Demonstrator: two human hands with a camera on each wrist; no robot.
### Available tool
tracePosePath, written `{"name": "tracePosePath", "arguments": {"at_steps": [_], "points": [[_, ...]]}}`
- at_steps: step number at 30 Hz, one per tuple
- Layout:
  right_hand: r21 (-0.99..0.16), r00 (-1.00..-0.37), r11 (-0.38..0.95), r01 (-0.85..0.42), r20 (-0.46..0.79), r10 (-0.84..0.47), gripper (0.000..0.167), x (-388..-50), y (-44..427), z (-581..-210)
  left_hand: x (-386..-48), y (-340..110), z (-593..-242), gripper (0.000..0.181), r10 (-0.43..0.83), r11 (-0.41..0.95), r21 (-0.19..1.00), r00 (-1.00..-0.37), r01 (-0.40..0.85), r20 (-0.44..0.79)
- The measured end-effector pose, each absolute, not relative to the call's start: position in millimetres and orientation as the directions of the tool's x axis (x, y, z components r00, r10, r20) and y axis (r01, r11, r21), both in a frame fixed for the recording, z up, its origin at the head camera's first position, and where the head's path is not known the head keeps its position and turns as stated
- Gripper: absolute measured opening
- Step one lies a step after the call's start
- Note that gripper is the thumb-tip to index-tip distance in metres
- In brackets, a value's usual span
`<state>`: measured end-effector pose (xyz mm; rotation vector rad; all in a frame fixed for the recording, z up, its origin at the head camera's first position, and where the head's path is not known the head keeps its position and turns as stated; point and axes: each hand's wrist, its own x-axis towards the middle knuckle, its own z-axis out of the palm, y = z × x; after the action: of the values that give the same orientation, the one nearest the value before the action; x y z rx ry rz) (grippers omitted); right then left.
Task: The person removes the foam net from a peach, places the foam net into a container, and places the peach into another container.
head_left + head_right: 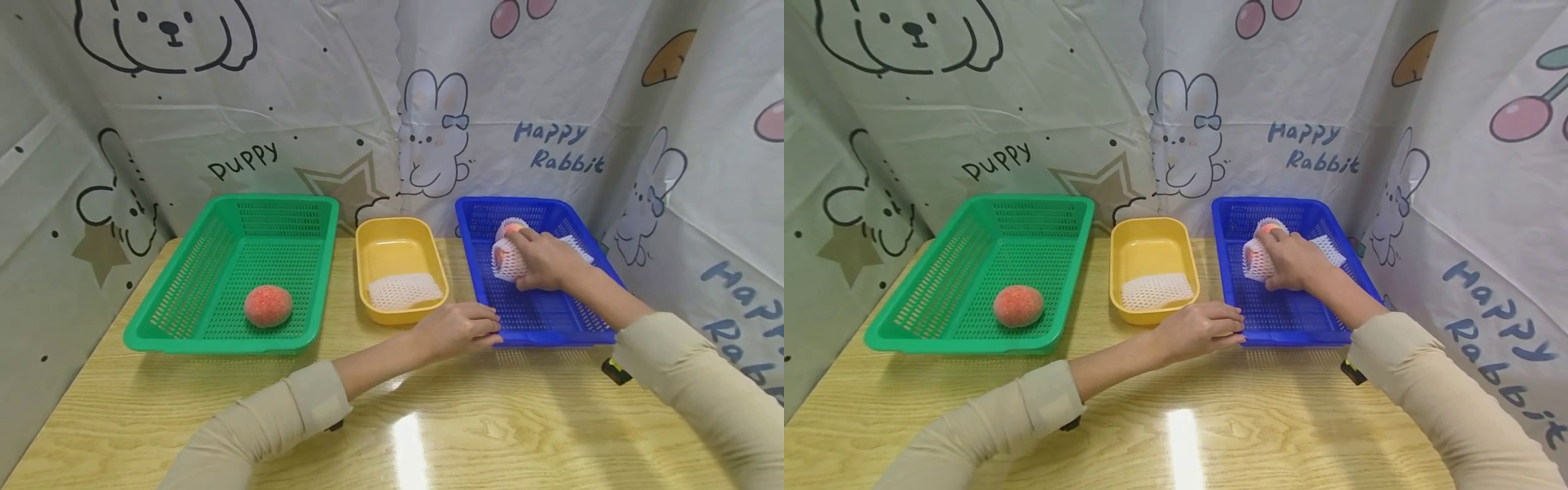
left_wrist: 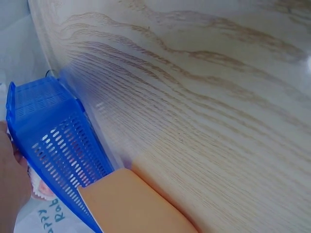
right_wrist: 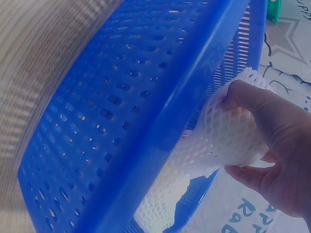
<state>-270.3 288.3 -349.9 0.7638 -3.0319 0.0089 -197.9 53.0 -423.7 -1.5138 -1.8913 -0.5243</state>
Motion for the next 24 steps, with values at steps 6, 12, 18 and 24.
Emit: {"name": "tracePosePath", "arguments": {"at_steps": [6,12,18,24], "points": [[0.012,-0.882,0.882,-0.471,0.017,-0.471,0.090,-268.2,286.5,-345.4,-196.6,46.9,-417.8,0.017,0.698,0.254,-0.060,-0.140,0.965,0.702],[0.010,-0.888,0.889,-0.459,0.011,-0.459,0.091,-266.0,282.9,-340.6,-199.3,35.7,-411.9,0.015,0.669,0.298,-0.033,-0.184,0.954,0.720],[0.026,-0.888,0.888,-0.459,0.032,-0.459,0.091,-265.1,279.8,-338.4,-201.7,22.9,-407.0,0.015,0.627,0.307,-0.005,-0.199,0.952,0.753],[0.028,-0.894,0.895,-0.445,0.039,-0.446,0.093,-261.9,274.3,-332.8,-202.9,7.7,-402.5,0.015,0.598,0.342,0.014,-0.230,0.939,0.768]]}}
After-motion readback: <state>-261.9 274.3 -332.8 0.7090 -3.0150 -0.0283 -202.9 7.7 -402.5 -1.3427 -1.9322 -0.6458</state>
